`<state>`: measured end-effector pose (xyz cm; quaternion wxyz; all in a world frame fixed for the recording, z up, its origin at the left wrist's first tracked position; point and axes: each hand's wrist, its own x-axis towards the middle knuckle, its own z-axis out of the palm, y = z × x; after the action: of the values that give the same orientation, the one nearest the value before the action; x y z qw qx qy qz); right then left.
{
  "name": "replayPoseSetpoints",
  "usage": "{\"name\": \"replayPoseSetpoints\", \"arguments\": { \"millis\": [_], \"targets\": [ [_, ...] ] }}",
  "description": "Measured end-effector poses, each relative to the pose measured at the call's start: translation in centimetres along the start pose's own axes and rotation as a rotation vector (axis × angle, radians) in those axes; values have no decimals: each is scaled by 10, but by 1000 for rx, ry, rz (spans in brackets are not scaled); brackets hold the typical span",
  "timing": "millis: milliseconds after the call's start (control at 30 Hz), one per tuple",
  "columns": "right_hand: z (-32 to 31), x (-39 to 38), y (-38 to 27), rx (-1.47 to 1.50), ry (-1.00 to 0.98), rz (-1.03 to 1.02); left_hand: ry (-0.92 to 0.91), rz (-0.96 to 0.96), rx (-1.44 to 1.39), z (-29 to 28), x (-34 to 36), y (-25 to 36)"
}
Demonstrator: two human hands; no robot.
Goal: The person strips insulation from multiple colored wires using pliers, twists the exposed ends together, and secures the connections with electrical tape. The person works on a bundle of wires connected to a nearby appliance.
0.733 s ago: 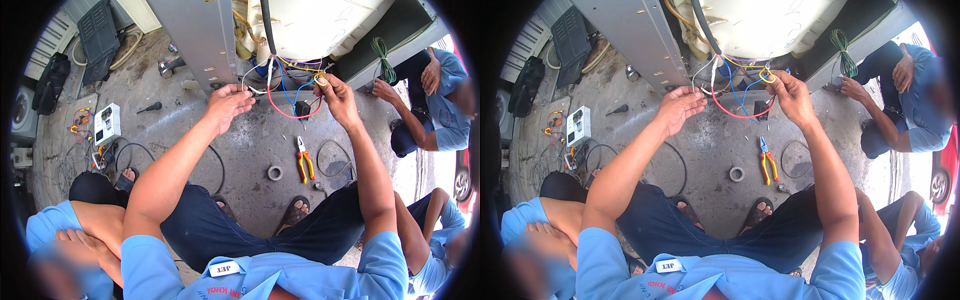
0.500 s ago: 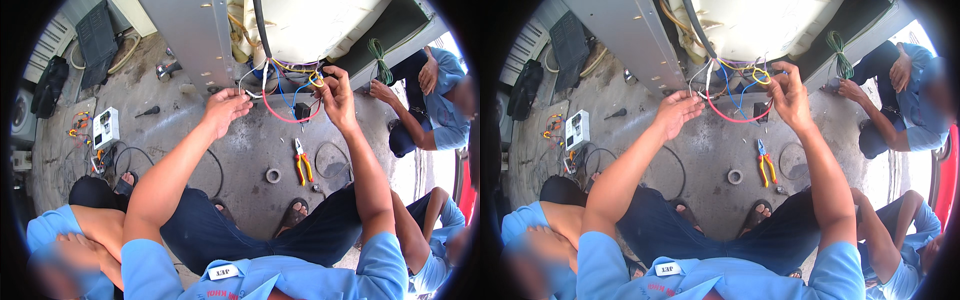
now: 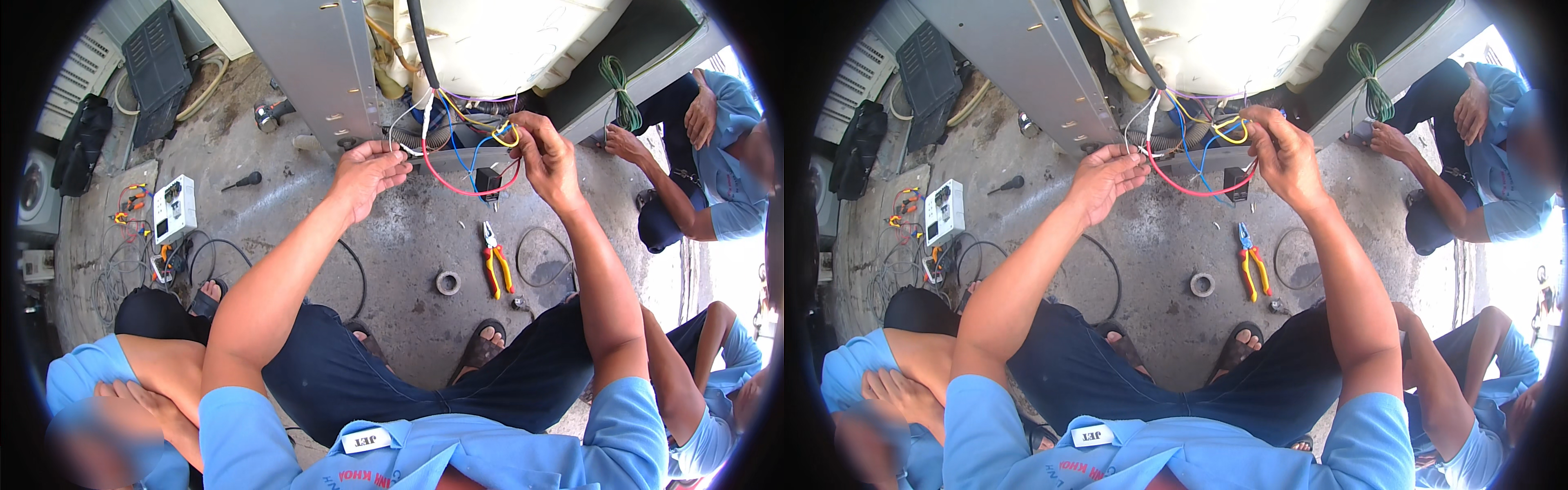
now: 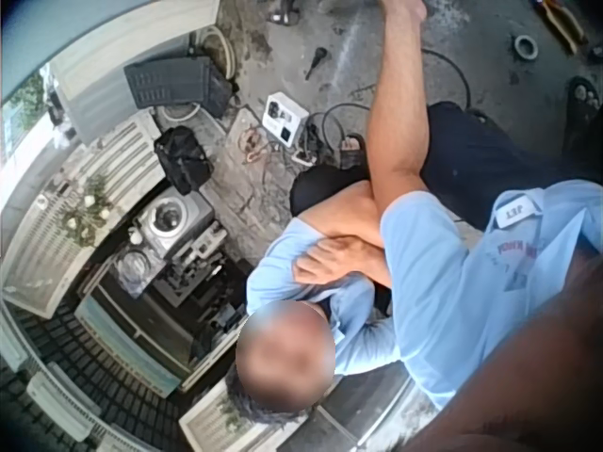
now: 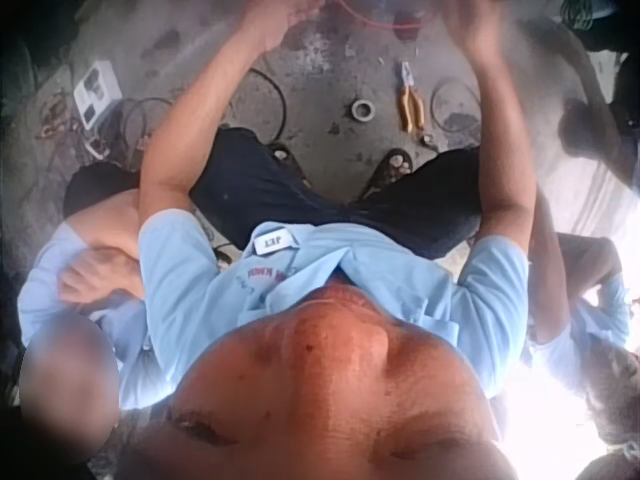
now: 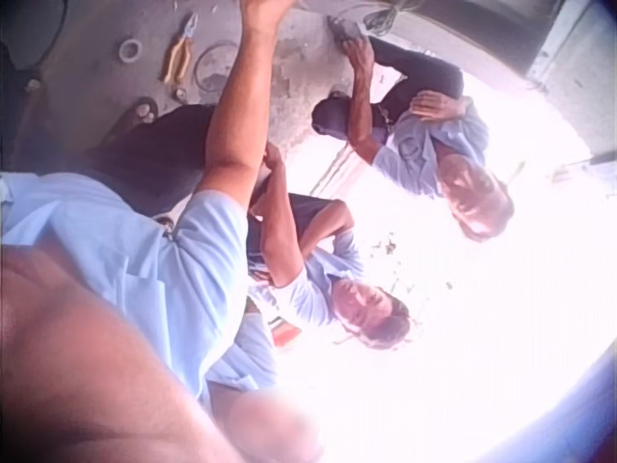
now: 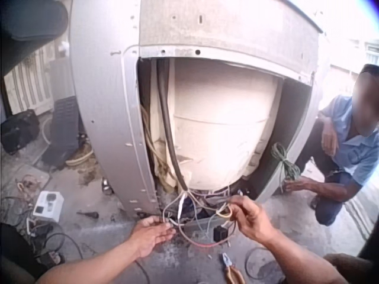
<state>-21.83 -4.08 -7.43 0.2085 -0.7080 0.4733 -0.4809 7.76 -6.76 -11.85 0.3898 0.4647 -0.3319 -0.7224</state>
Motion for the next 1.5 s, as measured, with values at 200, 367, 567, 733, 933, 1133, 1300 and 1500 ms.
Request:
{"name": "replayPoseSetpoints", "arguments": {
  "millis": [200, 367, 567, 733, 933, 1133, 1300, 1500],
  "targets": [
    [-5, -1, -5, -32, -78, 64, -6, -4, -15, 2, -1, 1],
    [-4, -1, -5, -11, -49, 65, -15, -9, -3, 2, -2, 2],
    [-3, -1, -6, 0, -36, 52, -9, -7, -2, 1, -2, 2],
    [-3, -1, -5, -1, -44, 70, -14, -6, -7, 0, -1, 1],
    [-3, -1, -5, 1, -40, 71, -15, -10, -2, 1, -2, 3],
    [-2, -1, -5, 10, -38, 74, 2, -16, 3, 2, -4, 3],
    [-3, -2, 1, 11, -38, 99, 5, -22, -5, 3, -2, 1],
    [-3, -1, -4, 10, -42, 103, 10, -18, 13, 3, -2, 2]
  ]
}}
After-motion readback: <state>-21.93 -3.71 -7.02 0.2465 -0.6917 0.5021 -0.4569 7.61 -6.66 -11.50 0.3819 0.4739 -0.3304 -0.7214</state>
